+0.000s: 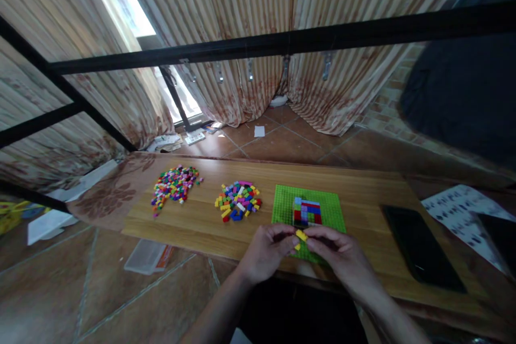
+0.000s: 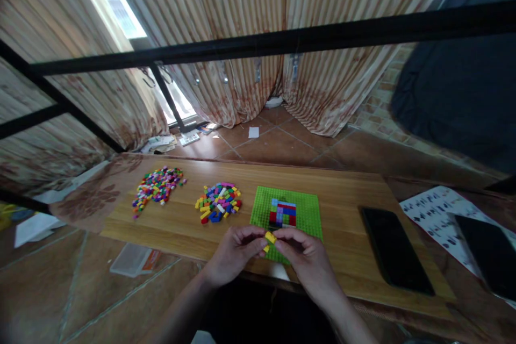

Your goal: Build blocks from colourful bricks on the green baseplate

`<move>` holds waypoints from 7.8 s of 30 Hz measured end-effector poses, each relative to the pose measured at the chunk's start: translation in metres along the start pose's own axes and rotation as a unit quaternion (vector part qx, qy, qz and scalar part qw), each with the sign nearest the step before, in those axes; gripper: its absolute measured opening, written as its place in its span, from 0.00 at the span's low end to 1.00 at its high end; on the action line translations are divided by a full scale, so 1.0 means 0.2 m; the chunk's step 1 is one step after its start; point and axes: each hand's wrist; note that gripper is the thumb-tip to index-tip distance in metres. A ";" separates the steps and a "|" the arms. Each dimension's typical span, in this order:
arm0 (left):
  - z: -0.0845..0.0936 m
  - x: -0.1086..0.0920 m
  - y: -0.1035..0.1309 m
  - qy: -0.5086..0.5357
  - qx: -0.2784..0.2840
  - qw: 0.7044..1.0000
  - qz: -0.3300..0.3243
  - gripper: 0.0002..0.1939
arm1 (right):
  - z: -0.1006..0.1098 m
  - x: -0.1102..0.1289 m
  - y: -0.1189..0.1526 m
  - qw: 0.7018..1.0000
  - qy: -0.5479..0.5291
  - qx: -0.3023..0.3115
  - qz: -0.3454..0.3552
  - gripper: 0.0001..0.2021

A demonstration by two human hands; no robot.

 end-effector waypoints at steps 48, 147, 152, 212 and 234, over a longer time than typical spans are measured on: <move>0.41 0.30 0.11 -0.246 -0.331 0.890 -0.191 0.09 | -0.59 -0.14 -0.27 0.848 0.496 0.063 0.177 0.12; 0.39 0.28 0.12 -0.303 -0.262 0.899 -0.179 0.09 | -0.81 -0.09 -0.59 0.870 0.404 0.178 0.218 0.09; 0.39 0.29 0.12 -0.313 -0.276 0.893 -0.166 0.09 | -0.69 -0.13 -0.57 0.900 0.392 0.042 0.188 0.11; 0.40 0.29 0.12 -0.292 -0.266 0.904 -0.166 0.08 | -0.91 -0.14 -0.98 0.855 0.445 0.210 0.164 0.24; 0.40 0.33 0.11 -0.302 -0.289 0.890 -0.181 0.09 | -1.07 -0.05 -0.84 0.774 0.431 0.372 0.276 0.24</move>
Point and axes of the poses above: each hand's wrist, its own y-axis away from the middle knuckle, its own z-axis out of the back of the hand, x = y × z, and after that the axes turned 9 degrees about z, right-handed
